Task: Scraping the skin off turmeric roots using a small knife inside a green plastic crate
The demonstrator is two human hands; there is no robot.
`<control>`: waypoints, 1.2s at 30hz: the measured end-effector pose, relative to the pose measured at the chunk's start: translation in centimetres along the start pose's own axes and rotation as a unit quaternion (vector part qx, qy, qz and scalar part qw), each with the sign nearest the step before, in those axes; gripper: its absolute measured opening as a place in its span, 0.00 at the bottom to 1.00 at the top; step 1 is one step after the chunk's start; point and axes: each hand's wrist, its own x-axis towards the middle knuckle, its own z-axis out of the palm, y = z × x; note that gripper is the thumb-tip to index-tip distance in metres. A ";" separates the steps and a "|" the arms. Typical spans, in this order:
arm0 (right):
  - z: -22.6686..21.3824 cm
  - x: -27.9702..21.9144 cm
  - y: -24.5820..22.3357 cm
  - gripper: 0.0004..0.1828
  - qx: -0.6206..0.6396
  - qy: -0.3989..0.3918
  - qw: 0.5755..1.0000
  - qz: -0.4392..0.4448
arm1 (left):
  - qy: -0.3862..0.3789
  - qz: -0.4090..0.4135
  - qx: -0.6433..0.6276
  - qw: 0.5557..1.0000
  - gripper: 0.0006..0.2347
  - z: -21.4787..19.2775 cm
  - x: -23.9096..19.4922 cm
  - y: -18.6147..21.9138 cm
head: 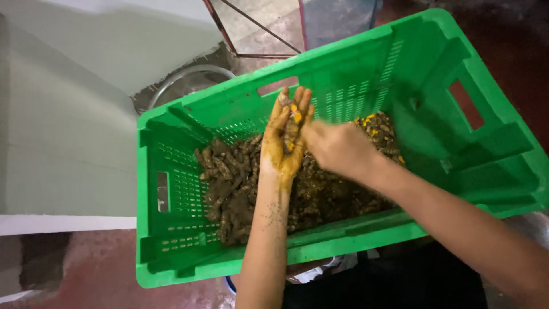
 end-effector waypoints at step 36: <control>0.6 0.1 1.6 0.11 0.193 0.047 0.965 0.173 | 0.007 -0.026 -0.057 0.998 0.23 3.3 -1.4 -0.2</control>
